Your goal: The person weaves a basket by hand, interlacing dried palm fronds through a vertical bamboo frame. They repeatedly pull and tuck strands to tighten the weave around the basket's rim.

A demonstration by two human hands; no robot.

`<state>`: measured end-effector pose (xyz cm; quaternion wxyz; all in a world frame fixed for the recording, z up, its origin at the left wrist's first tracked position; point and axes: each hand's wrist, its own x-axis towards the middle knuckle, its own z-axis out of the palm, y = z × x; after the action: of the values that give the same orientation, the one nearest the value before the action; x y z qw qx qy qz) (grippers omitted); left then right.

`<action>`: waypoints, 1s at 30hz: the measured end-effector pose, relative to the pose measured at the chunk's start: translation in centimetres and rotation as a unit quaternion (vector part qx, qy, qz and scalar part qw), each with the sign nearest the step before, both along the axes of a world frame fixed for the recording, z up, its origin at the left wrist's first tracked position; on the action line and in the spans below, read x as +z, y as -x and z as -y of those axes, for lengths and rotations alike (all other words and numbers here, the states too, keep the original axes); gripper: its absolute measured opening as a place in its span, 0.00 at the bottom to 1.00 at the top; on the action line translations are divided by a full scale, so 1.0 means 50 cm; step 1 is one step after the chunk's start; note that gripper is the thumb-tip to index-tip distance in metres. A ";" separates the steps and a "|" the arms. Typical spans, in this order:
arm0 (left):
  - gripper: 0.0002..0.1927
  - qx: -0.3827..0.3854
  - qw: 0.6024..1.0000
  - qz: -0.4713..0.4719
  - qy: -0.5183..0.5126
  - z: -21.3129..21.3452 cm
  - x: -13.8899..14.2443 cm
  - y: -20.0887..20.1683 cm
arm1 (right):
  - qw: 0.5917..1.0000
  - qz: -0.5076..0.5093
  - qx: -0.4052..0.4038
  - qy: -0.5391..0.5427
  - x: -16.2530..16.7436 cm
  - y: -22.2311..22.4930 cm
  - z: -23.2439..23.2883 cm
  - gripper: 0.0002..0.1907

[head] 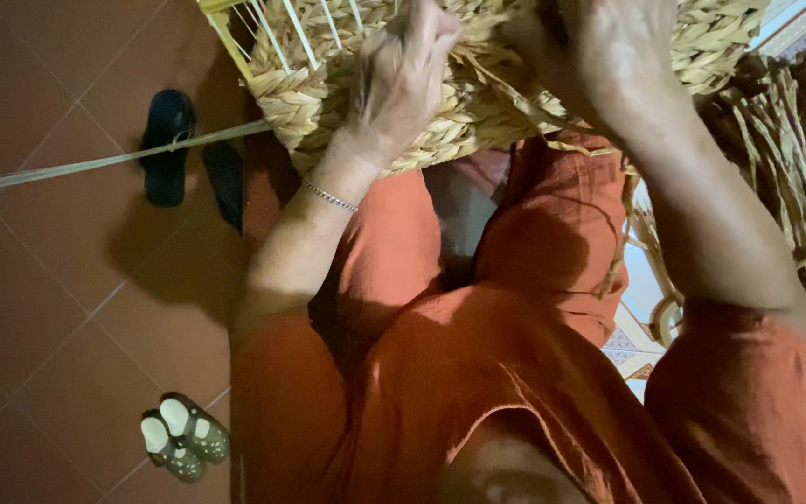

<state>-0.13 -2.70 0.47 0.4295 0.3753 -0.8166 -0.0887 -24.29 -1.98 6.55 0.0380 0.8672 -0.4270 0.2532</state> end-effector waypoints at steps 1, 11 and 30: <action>0.11 0.010 0.999 -0.020 0.028 0.014 -0.006 0.014 | 0.996 0.007 0.010 -0.084 0.001 0.018 -0.003 0.11; 0.08 0.052 0.998 -0.025 0.005 0.022 -0.031 0.017 | 0.959 0.004 -0.138 -0.246 0.001 0.222 -0.049 0.16; 0.10 0.065 0.997 0.039 0.035 0.002 -0.019 0.010 | 0.908 0.377 -0.176 0.054 -0.096 0.203 -0.154 0.06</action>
<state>-0.63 -2.77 -0.48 0.4152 0.4153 -0.8092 -0.0172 -34.44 5.69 1.74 -0.0349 0.6149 -0.5405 0.5732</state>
